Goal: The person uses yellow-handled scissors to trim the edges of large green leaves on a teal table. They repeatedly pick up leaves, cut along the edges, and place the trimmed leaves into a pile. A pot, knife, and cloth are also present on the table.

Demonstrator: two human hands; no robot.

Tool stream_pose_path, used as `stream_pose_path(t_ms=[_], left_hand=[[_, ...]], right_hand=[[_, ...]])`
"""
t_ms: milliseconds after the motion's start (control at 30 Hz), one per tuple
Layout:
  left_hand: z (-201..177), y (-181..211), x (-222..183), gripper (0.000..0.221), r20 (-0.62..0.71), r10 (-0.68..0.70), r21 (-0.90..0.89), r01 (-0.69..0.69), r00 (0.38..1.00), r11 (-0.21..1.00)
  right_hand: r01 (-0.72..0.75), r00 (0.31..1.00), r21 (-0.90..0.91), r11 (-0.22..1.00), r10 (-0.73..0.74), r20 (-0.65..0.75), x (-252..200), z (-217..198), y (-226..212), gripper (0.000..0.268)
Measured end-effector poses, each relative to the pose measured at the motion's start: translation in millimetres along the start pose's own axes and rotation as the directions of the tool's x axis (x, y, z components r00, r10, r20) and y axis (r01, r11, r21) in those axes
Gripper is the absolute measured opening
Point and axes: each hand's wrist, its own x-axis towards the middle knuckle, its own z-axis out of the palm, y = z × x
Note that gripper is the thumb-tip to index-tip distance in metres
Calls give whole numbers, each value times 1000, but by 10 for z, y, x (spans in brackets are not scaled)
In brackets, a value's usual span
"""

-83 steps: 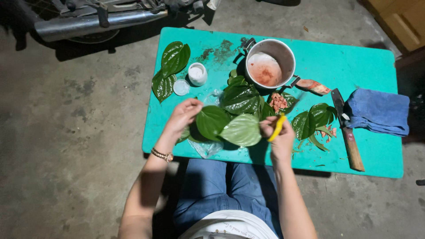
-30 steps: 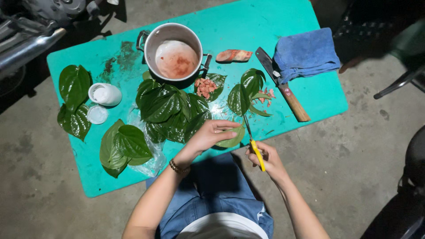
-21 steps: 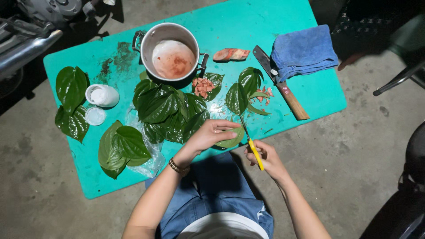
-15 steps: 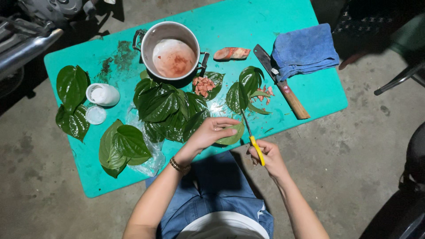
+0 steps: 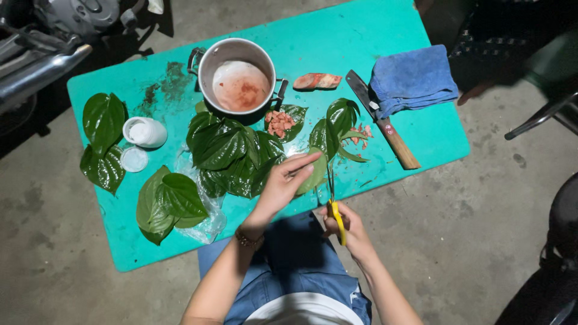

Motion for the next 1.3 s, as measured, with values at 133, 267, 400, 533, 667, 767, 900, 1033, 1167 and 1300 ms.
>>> stream_pose_path(t_ms=[133, 267, 400, 533, 667, 767, 900, 1033, 1167, 1300], left_hand=[[-64, 89, -65, 38, 58, -85, -206, 96, 995, 974], [-68, 129, -95, 43, 29, -164, -328, 164, 986, 930], [-67, 113, -103, 43, -2, -117, -333, 109, 993, 937], [-71, 95, -129, 42, -26, -55, -278, 45, 998, 959], [-52, 99, -134, 40, -76, 16, -212, -32, 997, 977], [-28, 116, -136, 39, -107, 41, -158, -57, 993, 986], [-1, 127, -146, 39, -124, 41, -219, -68, 991, 973], [17, 115, -175, 41, -127, 14, -295, -51, 992, 954], [27, 99, -182, 41, -136, -16, -360, -35, 991, 932], [22, 104, -194, 41, -134, -24, -390, -31, 991, 920]], right_hand=[[2, 999, 17, 1000, -3, 41, -80, -21, 24, 32], [12, 998, 13, 1000, -13, 62, -119, 29, -57, 30], [20, 998, 28, 999, -21, 52, -99, 111, -161, 28], [11, 1000, 32, 999, -11, 29, -74, 167, -195, 24], [25, 998, 57, 998, -28, 55, -63, 188, -153, 25], [-1, 999, 103, 995, -4, 48, -37, 190, -106, 26], [-9, 999, 64, 998, 7, 42, -37, 185, -69, 36], [-4, 998, 69, 998, 0, 58, -52, 199, -61, 43], [-3, 998, 72, 997, -2, 63, -38, 218, -59, 42], [-8, 998, 102, 995, 2, 63, -43, 219, -39, 41]])
